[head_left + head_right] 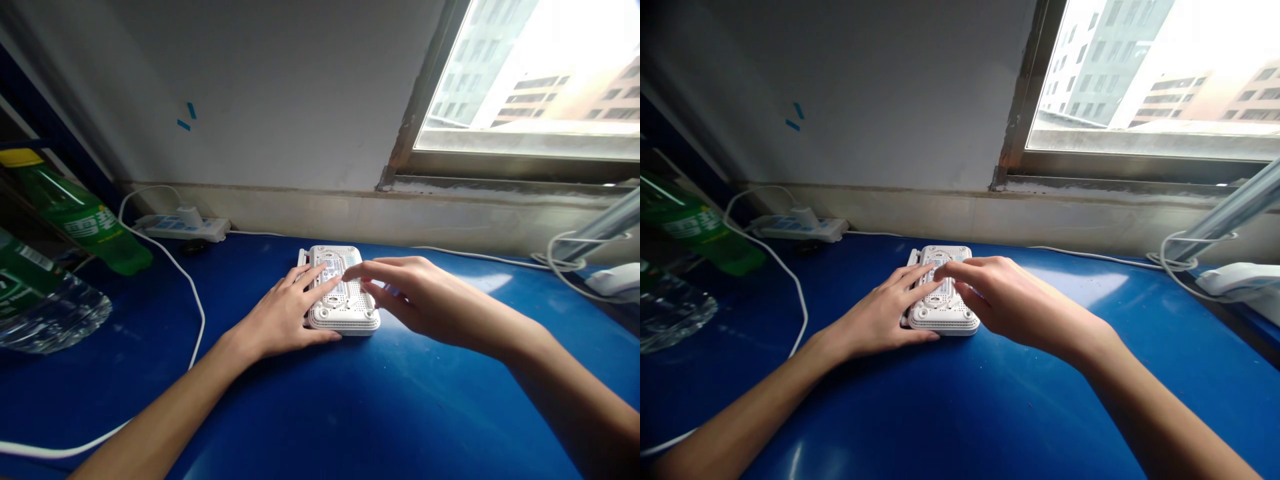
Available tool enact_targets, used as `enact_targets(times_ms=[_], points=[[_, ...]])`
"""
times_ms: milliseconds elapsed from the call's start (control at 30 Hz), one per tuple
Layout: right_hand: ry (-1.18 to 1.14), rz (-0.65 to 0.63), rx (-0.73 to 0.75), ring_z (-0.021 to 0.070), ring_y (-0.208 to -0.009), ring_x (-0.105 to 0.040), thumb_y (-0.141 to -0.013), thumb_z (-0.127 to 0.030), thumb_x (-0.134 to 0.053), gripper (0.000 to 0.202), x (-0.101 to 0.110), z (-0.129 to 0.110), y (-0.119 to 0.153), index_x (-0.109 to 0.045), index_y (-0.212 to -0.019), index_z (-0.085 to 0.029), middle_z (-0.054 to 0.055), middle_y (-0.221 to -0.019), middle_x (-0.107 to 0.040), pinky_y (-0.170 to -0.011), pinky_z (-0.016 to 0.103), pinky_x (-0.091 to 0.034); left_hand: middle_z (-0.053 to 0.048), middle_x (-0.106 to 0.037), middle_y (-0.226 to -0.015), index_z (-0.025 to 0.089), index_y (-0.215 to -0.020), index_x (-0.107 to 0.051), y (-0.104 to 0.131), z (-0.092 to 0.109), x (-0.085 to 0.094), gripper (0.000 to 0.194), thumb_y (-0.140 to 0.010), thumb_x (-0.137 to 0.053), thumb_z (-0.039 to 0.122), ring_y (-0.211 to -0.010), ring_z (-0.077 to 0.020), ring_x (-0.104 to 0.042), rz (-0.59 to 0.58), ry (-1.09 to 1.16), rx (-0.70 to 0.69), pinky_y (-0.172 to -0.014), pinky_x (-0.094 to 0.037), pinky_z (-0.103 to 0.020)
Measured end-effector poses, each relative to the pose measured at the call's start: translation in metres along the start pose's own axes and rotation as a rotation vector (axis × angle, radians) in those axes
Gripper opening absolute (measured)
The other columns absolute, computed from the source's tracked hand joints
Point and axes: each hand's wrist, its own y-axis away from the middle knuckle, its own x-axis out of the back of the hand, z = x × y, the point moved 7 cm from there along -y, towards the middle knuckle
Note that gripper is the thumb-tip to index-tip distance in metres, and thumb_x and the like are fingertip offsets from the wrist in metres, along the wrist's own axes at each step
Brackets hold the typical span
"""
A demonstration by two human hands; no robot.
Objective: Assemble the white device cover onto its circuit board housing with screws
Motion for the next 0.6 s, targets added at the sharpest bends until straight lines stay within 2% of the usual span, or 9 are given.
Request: enact_targets(times_ms=[67,133,200,300,367,500,567,600], points=[[-0.005,-0.009,0.035,0.0173,-0.09,-0.069,-0.093,-0.006,-0.055,0.052,0.0018,-0.004,0.0014,-0.057,-0.139,-0.03,0.006,-0.119,-0.07,-0.069,0.024,-0.048,-0.003,-0.023,-0.173,0.038,-0.162,-0.036,0.0003,0.0001,0.0006,0.09,-0.085,-0.068,0.073,-0.157,-0.0388,-0.023,0.004,0.01,-0.001,-0.122,-0.036,-0.058],[-0.011,-0.02,0.046,0.0179,-0.095,-0.068,-0.088,-0.006,-0.059,0.061,0.0026,-0.007,0.0023,-0.053,-0.143,-0.032,0.006,-0.128,-0.066,-0.071,0.024,-0.049,-0.002,-0.022,-0.174,0.039,-0.162,-0.035,0.0004,0.0006,0.0014,0.091,-0.085,-0.068,0.073,-0.157,-0.039,-0.023,0.008,0.013,-0.001,-0.122,-0.036,-0.059],[-0.012,-0.02,0.028,0.0176,-0.092,-0.068,-0.092,-0.012,-0.061,0.054,0.0012,-0.0065,0.0015,-0.054,-0.142,-0.031,0.005,-0.127,-0.066,-0.068,0.025,-0.048,-0.002,-0.021,-0.174,0.039,-0.163,-0.035,0.0003,0.0011,0.0016,0.091,-0.085,-0.068,0.073,-0.157,-0.0388,-0.022,0.002,0.005,0.005,-0.122,-0.036,-0.058],[-0.003,0.015,-0.012,0.0174,-0.086,-0.068,-0.103,-0.025,-0.057,0.033,-0.0023,-0.0013,-0.001,-0.059,-0.135,-0.03,0.003,-0.113,-0.071,-0.068,0.026,-0.046,-0.003,-0.021,-0.174,0.036,-0.163,-0.035,-0.0001,0.0019,0.001,0.091,-0.086,-0.067,0.073,-0.157,-0.0382,-0.021,-0.01,-0.005,0.006,-0.123,-0.036,-0.057],[-0.009,0.035,-0.007,0.0174,-0.089,-0.068,-0.105,-0.021,-0.053,0.031,-0.0032,0.0001,-0.0015,-0.06,-0.134,-0.031,0.003,-0.112,-0.072,-0.072,0.026,-0.047,-0.003,-0.022,-0.174,0.035,-0.163,-0.035,-0.0001,0.002,0.0006,0.091,-0.086,-0.066,0.074,-0.158,-0.0376,-0.021,-0.007,-0.007,0.002,-0.123,-0.036,-0.056],[-0.025,0.005,0.034,0.0176,-0.098,-0.069,-0.091,-0.003,-0.054,0.062,-0.0008,-0.0038,0.0011,-0.053,-0.145,-0.034,0.005,-0.13,-0.065,-0.076,0.025,-0.05,-0.003,-0.023,-0.173,0.038,-0.163,-0.035,0.0003,0.0004,-0.0001,0.092,-0.085,-0.065,0.076,-0.157,-0.0379,-0.022,0.007,-0.004,0.0,-0.122,-0.036,-0.057],[-0.026,-0.005,0.033,0.0194,-0.1,-0.069,-0.087,-0.004,-0.058,0.068,0.0013,-0.0049,0.002,-0.05,-0.148,-0.033,0.007,-0.134,-0.063,-0.075,0.025,-0.052,-0.003,-0.022,-0.174,0.039,-0.163,-0.034,0.0005,-0.0003,-0.0004,0.092,-0.085,-0.066,0.076,-0.157,-0.0385,-0.022,0.009,0.001,0.002,-0.122,-0.036,-0.058],[-0.023,0.002,0.021,0.0199,-0.098,-0.069,-0.088,-0.007,-0.059,0.064,0.0022,-0.0041,0.0019,-0.051,-0.147,-0.031,0.008,-0.132,-0.064,-0.073,0.026,-0.052,-0.003,-0.021,-0.174,0.039,-0.163,-0.033,0.0005,-0.0005,-0.0004,0.093,-0.085,-0.066,0.076,-0.157,-0.0388,-0.022,0.008,0.002,0.003,-0.122,-0.035,-0.059]])
